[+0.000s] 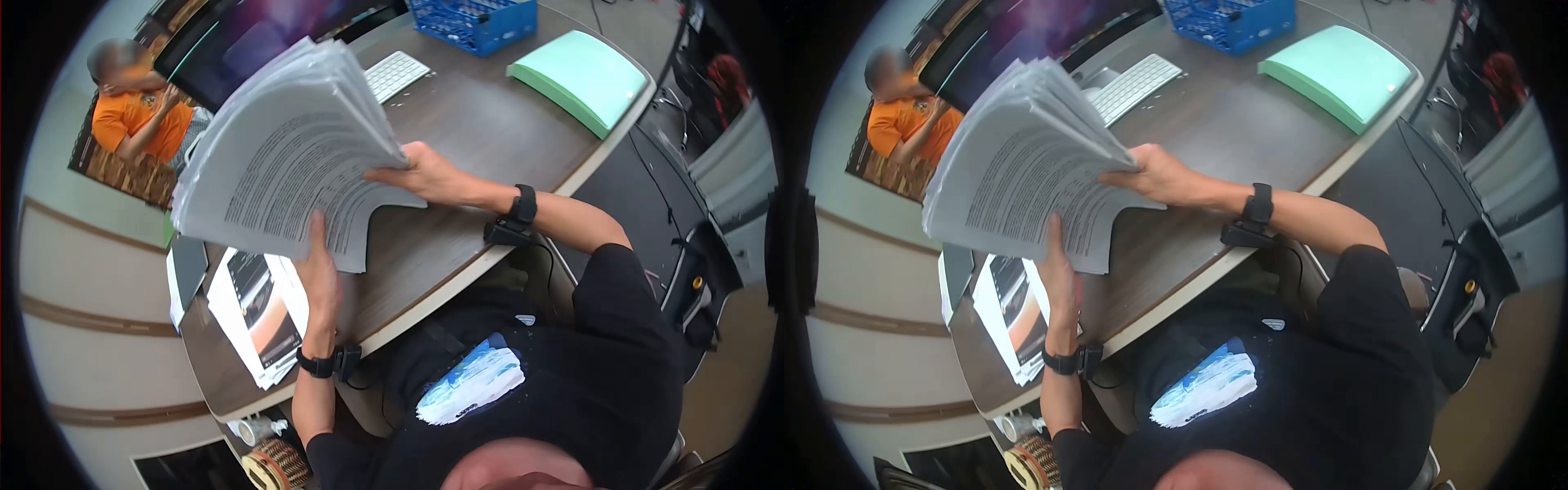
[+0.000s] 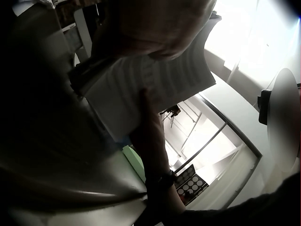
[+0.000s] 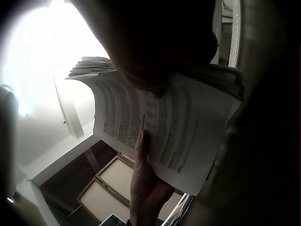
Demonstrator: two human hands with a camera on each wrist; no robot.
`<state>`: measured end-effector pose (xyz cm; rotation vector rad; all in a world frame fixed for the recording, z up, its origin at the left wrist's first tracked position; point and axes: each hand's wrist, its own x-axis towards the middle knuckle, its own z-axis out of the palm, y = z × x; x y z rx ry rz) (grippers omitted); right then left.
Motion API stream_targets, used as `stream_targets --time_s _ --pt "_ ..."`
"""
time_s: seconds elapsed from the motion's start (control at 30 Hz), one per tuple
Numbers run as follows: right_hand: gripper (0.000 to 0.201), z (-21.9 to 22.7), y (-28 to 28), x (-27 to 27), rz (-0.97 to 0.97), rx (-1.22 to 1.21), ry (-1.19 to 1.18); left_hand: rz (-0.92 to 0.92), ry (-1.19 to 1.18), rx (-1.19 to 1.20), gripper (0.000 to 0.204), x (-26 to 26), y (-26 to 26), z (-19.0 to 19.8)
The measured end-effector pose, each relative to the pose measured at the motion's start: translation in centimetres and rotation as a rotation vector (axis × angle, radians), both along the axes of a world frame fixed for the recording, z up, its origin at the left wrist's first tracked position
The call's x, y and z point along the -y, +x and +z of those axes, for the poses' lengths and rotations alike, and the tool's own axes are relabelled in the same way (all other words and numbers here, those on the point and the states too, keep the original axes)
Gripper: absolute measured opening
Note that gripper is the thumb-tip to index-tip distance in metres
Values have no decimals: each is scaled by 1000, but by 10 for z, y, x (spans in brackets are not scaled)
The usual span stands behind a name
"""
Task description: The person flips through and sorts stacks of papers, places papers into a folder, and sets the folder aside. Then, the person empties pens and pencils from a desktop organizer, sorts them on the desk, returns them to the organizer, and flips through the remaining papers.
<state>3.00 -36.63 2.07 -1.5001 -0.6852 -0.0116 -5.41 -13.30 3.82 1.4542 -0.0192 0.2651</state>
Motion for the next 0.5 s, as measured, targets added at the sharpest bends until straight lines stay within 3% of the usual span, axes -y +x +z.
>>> stream_targets --time_s 0.1,0.17,0.3,0.43,0.5 --pt "35 0 4 8 -30 22 -20 39 101 25 60 5 8 -2" --pt "38 10 4 20 -77 77 -187 38 293 20 56 5 6 12" --pt "43 36 -12 57 -98 103 -215 -125 284 -18 53 8 14 36" --pt "51 37 -37 100 -15 -52 -126 -257 262 -179 58 33 30 42" --pt "50 29 -54 118 -28 -272 39 -321 208 -181 59 49 39 34"
